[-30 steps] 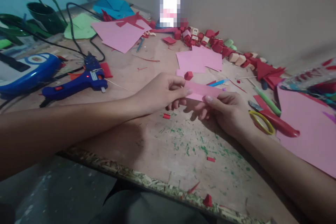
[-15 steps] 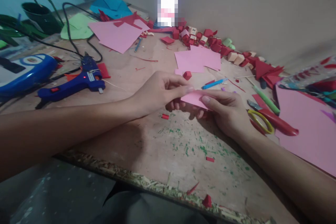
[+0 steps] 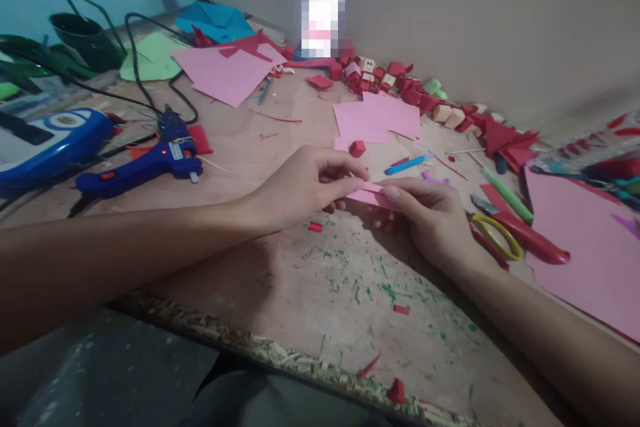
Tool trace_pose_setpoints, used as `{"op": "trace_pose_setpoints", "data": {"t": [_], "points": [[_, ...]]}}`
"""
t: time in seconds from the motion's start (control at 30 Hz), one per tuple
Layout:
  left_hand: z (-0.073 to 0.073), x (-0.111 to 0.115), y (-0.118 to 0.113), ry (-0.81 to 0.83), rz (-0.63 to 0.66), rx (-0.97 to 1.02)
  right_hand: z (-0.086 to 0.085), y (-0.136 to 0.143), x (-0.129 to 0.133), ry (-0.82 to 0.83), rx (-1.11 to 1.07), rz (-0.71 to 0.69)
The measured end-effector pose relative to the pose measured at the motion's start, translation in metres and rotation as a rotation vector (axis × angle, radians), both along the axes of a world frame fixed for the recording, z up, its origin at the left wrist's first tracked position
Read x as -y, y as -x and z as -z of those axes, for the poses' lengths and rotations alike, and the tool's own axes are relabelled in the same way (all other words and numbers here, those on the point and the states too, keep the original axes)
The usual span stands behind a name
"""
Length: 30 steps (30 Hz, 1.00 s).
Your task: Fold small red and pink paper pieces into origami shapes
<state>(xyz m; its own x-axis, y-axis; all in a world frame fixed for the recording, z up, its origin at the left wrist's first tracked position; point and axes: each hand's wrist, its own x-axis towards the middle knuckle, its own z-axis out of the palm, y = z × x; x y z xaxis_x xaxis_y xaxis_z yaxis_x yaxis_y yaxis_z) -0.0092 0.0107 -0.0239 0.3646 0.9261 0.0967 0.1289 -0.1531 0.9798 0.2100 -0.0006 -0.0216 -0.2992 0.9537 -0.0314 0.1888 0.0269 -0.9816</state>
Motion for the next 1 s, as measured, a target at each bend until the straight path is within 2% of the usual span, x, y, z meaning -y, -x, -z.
{"op": "trace_pose_setpoints", "data": {"t": [0.27,0.47,0.67,0.87,1.0], "points": [[-0.0027,0.0008,-0.0018,0.024,0.019,-0.036,0.0023,0.0008,0.0004,-0.010,0.004,0.023],[-0.0008,0.0003,-0.0008,-0.023,0.058,-0.038,0.0013,0.0009,0.0005,0.021,-0.019,0.018],[-0.0014,0.0011,-0.0010,0.002,0.023,-0.025,0.0012,-0.0003,0.0000,0.011,-0.010,0.002],[0.0032,-0.0021,0.0012,0.017,0.102,-0.016,0.0018,0.0003,0.0014,-0.008,-0.007,0.035],[0.0043,-0.0024,0.0007,0.037,0.062,-0.029,0.0002,0.0015,0.0025,-0.022,0.049,0.036]]}}
